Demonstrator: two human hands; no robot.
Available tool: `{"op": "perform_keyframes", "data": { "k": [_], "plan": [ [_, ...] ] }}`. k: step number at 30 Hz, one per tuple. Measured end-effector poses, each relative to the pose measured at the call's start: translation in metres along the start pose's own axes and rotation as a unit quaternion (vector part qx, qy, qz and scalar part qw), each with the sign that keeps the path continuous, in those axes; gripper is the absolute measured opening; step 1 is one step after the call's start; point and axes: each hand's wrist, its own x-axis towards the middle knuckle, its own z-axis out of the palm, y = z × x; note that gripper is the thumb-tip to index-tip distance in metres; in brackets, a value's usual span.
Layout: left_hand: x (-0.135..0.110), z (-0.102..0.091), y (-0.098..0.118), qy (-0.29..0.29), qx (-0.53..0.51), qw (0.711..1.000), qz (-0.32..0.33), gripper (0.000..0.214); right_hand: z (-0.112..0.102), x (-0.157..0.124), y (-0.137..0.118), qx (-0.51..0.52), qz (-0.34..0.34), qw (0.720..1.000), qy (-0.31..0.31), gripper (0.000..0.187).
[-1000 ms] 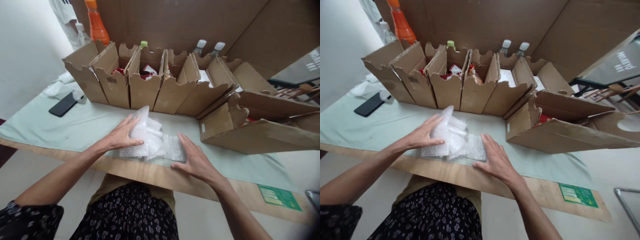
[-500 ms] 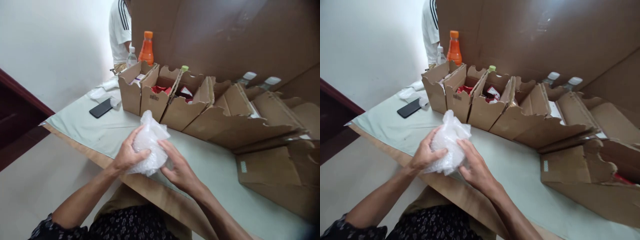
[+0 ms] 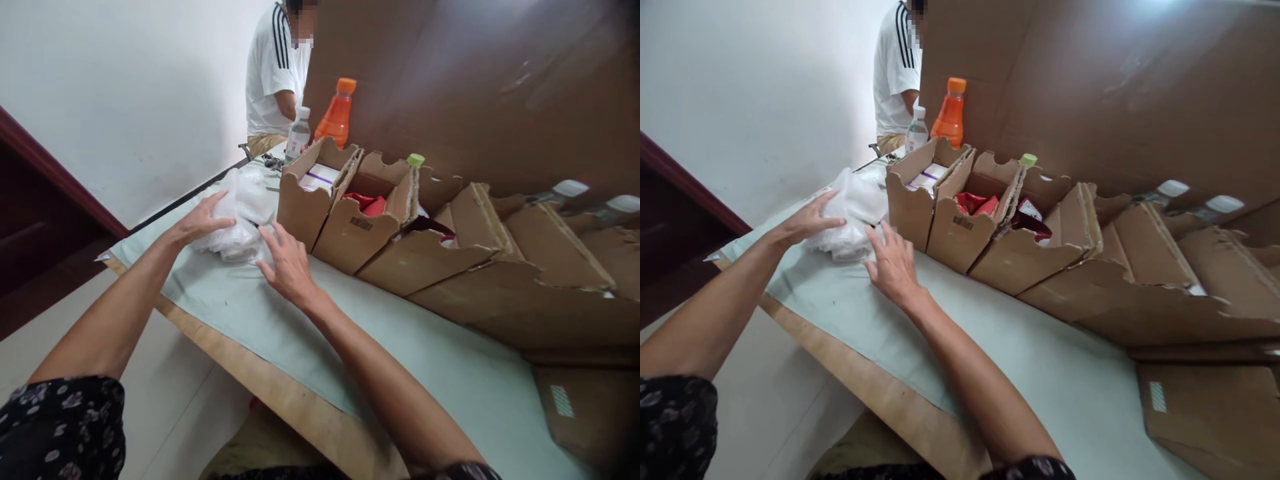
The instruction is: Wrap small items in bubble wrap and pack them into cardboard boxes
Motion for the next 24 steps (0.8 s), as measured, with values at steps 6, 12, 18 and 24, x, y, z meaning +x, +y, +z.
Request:
{"op": "perform_keyframes", "data": {
  "k": [6,12,18,24],
  "plan": [
    [0.014,-0.015,-0.016,0.015,0.084,0.996,-0.004,0.110,0.015,-0.052,0.031,-0.003,0.000,0.999,-0.052,0.061],
    [0.016,-0.010,-0.004,-0.091,0.095,0.991,0.008,0.094,0.029,-0.016,0.019,0.033,-0.021,0.996,-0.082,0.064],
    [0.017,-0.016,-0.002,-0.104,0.112,0.988,0.002,0.100,0.024,-0.020,0.022,0.026,-0.009,0.997,-0.067,0.067],
    [0.015,-0.019,0.001,-0.111,0.080,0.990,-0.040,0.112,0.025,-0.015,0.019,0.013,-0.034,0.997,-0.072,0.071]
  ]
}}
